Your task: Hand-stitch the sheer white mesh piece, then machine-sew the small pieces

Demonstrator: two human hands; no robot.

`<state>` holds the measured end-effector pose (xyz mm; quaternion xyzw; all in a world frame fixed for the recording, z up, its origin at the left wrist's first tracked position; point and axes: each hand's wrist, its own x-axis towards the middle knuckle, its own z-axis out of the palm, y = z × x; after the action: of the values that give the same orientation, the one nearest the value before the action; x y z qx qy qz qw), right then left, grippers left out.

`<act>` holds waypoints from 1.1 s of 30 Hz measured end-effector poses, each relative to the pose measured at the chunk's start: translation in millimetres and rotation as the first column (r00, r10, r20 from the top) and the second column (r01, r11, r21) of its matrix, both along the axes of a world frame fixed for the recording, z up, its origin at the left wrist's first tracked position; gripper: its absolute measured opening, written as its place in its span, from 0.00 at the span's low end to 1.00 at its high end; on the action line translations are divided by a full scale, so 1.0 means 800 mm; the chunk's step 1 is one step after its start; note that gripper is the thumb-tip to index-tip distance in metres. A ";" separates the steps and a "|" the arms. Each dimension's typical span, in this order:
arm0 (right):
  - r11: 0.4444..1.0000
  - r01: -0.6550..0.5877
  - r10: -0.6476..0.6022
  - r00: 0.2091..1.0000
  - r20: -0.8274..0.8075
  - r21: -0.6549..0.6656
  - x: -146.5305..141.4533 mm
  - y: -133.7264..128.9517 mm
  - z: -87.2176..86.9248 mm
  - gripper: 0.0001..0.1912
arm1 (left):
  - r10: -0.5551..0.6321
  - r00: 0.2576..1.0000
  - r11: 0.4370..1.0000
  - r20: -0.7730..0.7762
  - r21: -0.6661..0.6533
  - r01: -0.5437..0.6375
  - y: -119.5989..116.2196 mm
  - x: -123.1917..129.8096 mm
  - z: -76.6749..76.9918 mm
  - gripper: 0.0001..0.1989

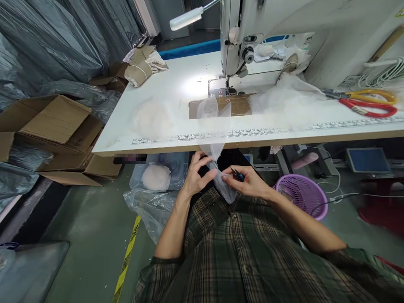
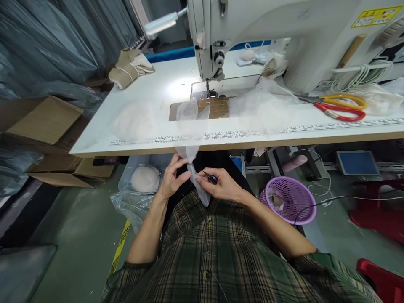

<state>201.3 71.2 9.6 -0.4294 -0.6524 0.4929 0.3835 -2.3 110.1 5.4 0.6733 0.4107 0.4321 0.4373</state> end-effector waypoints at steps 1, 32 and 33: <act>1.000 -0.002 0.002 1.000 0.012 0.006 0.001 -0.002 0.001 0.17 | -0.043 0.999 0.999 0.007 -0.032 0.044 0.003 0.006 0.001 0.14; 0.984 -0.114 0.082 0.973 0.217 0.136 -0.015 0.031 -0.009 0.20 | 0.126 0.983 0.897 0.137 -0.439 -0.054 -0.022 -0.017 -0.002 0.13; 0.982 -0.128 0.097 0.972 0.213 0.139 -0.018 0.029 -0.009 0.20 | 0.120 0.982 0.894 0.148 -0.446 -0.042 -0.022 -0.017 -0.003 0.13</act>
<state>186.9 94.6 2.5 -0.4096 -0.7474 0.4160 0.3171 -16.1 92.3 3.3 0.4992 0.4864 0.4021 0.5937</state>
